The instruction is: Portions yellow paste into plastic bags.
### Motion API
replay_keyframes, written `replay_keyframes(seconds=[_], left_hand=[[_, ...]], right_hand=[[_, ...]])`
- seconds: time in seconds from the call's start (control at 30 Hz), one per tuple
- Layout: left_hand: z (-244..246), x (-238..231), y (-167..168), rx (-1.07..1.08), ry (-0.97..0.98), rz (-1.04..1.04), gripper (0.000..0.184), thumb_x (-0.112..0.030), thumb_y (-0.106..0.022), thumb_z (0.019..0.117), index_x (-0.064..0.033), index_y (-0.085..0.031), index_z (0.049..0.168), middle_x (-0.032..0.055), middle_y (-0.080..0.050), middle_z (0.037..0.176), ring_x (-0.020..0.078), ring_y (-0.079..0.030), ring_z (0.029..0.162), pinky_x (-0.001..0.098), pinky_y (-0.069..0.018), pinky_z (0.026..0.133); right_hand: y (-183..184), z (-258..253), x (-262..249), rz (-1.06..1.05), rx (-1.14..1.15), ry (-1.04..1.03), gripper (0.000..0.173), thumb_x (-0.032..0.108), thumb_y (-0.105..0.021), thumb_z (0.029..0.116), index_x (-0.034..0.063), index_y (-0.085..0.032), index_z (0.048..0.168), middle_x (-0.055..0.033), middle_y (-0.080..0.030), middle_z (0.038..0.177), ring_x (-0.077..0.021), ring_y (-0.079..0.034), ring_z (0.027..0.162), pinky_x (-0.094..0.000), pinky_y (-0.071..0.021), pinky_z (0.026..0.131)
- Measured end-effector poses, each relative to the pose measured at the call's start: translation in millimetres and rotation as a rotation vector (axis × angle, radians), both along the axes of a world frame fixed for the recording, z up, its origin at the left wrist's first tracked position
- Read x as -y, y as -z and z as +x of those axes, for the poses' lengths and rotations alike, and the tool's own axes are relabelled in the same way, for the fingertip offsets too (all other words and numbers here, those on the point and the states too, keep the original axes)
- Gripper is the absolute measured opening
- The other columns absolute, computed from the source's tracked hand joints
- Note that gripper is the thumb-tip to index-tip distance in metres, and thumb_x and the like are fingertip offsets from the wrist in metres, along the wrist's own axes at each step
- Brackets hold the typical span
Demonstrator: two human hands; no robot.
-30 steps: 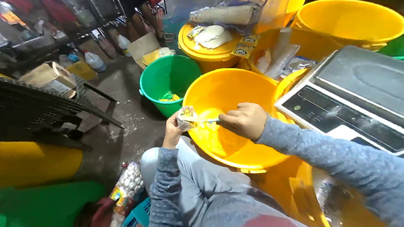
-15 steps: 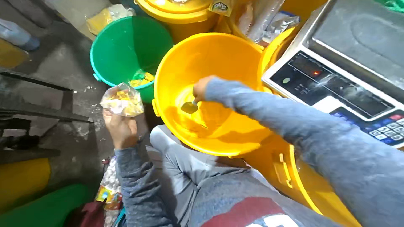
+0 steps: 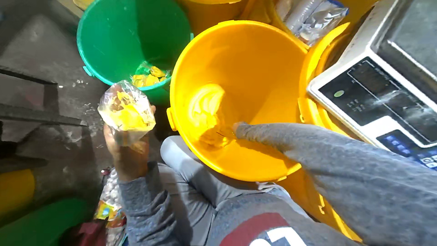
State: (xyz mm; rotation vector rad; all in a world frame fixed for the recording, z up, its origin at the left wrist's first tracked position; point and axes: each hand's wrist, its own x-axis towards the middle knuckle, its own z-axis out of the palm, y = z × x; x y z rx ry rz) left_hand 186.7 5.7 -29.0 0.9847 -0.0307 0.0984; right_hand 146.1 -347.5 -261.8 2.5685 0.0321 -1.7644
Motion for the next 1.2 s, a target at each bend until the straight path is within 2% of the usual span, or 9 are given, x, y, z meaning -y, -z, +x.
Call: replay_keyframes(seconds=[0.17, 0.43, 0.7, 0.8, 0.87, 0.93, 1.03, 1.13, 1.2], left_hand=[[4, 8, 1, 0.007, -0.066, 0.043, 0.063, -0.041, -0.082, 0.0826, -0.0207, -0.051, 0.133, -0.0004, -0.065, 0.126, 0.0175, -0.063, 0.119, 0.0419, -0.053, 0.105], [-2, 13, -1, 0.017, -0.057, 0.079, 0.037, -0.028, -0.08, 0.0849, -0.0223, -0.062, 0.117, -0.0054, -0.072, 0.106, 0.0088, -0.069, 0.1, 0.0318, -0.0593, 0.09], [-1, 20, 0, 0.149, 0.109, 0.177, 0.061, -0.022, -0.086, 0.0797, -0.0224, -0.058, 0.133, -0.0089, -0.069, 0.12, 0.005, -0.067, 0.106, 0.0254, -0.0583, 0.092], [-1, 23, -3, 0.175, 0.151, 0.257, 0.068, -0.021, -0.088, 0.0775, -0.0225, -0.057, 0.138, -0.0081, -0.067, 0.126, 0.005, -0.067, 0.107, 0.0254, -0.0589, 0.09], [-2, 25, -6, 0.187, 0.157, 0.31, 0.07, -0.019, -0.088, 0.0774, -0.021, -0.057, 0.14, -0.007, -0.067, 0.128, 0.0054, -0.067, 0.107, 0.0254, -0.0593, 0.089], [-4, 26, -7, 0.211, 0.167, 0.349, 0.073, -0.015, -0.089, 0.0749, -0.0162, -0.057, 0.14, -0.0051, -0.068, 0.127, 0.0065, -0.068, 0.107, 0.0272, -0.0594, 0.091], [-12, 30, -9, 0.198, 0.168, 0.47, 0.078, -0.006, -0.088, 0.0695, -0.0088, -0.057, 0.141, -0.0011, -0.069, 0.125, 0.008, -0.069, 0.105, 0.0294, -0.0602, 0.09], [-24, 42, -2, 0.218, 0.209, 0.574, 0.084, -0.016, -0.092, 0.0687, -0.0032, -0.054, 0.143, 0.0069, -0.067, 0.132, 0.0146, -0.068, 0.112, 0.0353, -0.0591, 0.097], [-35, 55, -1, 0.221, 0.169, 0.622, 0.087, -0.024, -0.093, 0.0682, -0.0003, -0.054, 0.142, 0.0095, -0.066, 0.133, 0.0153, -0.067, 0.116, 0.0351, -0.0577, 0.1]], right_hand=[[38, -7, 13, 0.054, 0.036, 0.069, 0.045, 0.018, -0.071, 0.0949, -0.0157, -0.061, 0.124, -0.0357, -0.06, 0.13, -0.0502, -0.058, 0.125, -0.0676, -0.0453, 0.103], [73, 10, 26, 0.135, -0.004, 0.016, 0.052, 0.035, -0.072, 0.096, -0.0106, -0.066, 0.121, -0.034, -0.062, 0.128, -0.0488, -0.057, 0.127, -0.0659, -0.0415, 0.107], [-45, 68, 3, 0.401, 0.082, 0.158, 0.044, 0.032, -0.063, 0.1032, -0.0089, -0.068, 0.119, -0.0297, -0.068, 0.116, -0.0417, -0.065, 0.111, -0.0584, -0.0444, 0.104], [-109, 94, 8, 0.579, 0.402, 0.287, 0.033, 0.023, -0.069, 0.0996, -0.0094, -0.072, 0.096, -0.0224, -0.069, 0.084, -0.0255, -0.06, 0.069, -0.0439, -0.0519, 0.07], [-186, 105, 9, 0.576, 0.43, 0.37, 0.025, 0.017, -0.069, 0.0998, -0.0073, -0.073, 0.095, -0.0172, -0.066, 0.078, -0.0205, -0.055, 0.065, -0.0408, -0.0494, 0.068], [-243, 96, 20, 0.735, 0.547, 0.409, 0.02, 0.012, -0.07, 0.0968, -0.0026, -0.074, 0.084, -0.0061, -0.06, 0.061, -0.0107, -0.049, 0.05, -0.0312, -0.045, 0.053], [-311, 62, 28, 1.005, 0.636, 0.418, 0.019, 0.01, -0.066, 0.0954, 0.0029, -0.074, 0.079, 0.0046, -0.055, 0.055, -0.0001, -0.043, 0.044, -0.0193, -0.037, 0.045], [-334, 35, 11, 1.013, 0.8, 0.323, 0.019, 0.015, -0.071, 0.0942, 0.0028, -0.075, 0.08, 0.0019, -0.058, 0.057, -0.0022, -0.045, 0.045, -0.0225, -0.0398, 0.046], [-332, 22, -10, 0.914, 0.929, 0.197, 0.026, 0.028, -0.074, 0.0934, 0.0063, -0.076, 0.079, -0.0015, -0.064, 0.061, -0.0088, -0.054, 0.051, -0.0334, -0.0473, 0.052]])
